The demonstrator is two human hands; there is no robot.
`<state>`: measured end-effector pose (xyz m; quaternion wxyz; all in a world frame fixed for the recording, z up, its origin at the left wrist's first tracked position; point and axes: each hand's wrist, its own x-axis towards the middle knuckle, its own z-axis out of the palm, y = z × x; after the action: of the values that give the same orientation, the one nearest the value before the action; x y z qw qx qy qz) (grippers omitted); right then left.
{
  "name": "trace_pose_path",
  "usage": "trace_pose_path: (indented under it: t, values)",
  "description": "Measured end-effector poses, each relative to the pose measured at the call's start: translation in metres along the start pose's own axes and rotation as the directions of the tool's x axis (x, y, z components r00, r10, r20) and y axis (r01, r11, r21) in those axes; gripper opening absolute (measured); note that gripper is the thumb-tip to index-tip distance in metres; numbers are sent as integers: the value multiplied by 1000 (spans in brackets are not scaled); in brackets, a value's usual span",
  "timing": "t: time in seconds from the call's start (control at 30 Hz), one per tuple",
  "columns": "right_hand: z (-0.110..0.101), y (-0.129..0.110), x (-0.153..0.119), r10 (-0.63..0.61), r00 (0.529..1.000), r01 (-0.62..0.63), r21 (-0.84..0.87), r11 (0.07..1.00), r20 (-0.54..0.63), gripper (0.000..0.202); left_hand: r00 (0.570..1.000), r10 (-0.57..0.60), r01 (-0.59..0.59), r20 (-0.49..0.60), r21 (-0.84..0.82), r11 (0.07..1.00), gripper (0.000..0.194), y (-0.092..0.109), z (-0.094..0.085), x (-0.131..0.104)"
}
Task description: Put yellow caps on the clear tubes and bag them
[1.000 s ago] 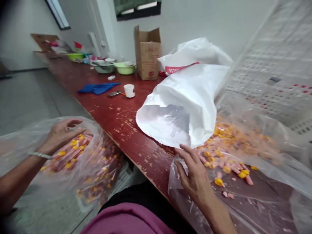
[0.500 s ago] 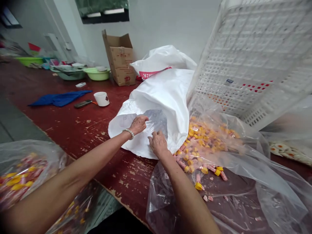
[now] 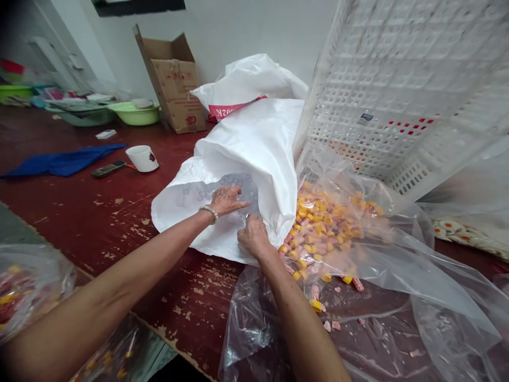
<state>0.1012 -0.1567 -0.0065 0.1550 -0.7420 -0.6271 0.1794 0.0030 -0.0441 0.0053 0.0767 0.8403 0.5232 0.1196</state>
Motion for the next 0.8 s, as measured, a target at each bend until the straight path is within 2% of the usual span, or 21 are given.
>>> trace_pose_path:
  t: [0.07,0.23,0.4,0.57,0.63,0.7,0.73,0.8]
  values:
    - [1,6,1,6,1000,-6,29,1000,-11,42,998,19,-19,57,11,1000,48,0,0,2]
    - [5,11,3,26,999,-25,48,999,-24,37,980,104,-106,172,1,994,37,-8,-6,-7]
    - [6,10,2,4,1000,-4,61,998,-4,50,964,162,-166,212,-1,986,40,-28,-18,-37]
    - [4,5,-4,-34,999,35,55,998,-24,39,921,308,-320,237,12,947,46,-56,-26,-74]
    - [2,2,-8,-27,998,30,54,998,-52,39,917,347,-359,199,25,933,57,-66,-29,-89]
    - [-1,-1,-10,-13,995,19,59,998,-99,39,932,346,-354,107,58,934,69,-72,-32,-105]
    - [-2,-3,-11,-6,992,14,63,998,-125,39,949,312,-314,40,77,946,71,-73,-33,-114]
    - [-5,-6,-11,6,985,6,69,998,-173,40,980,169,-161,-102,83,983,65,-71,-35,-133]
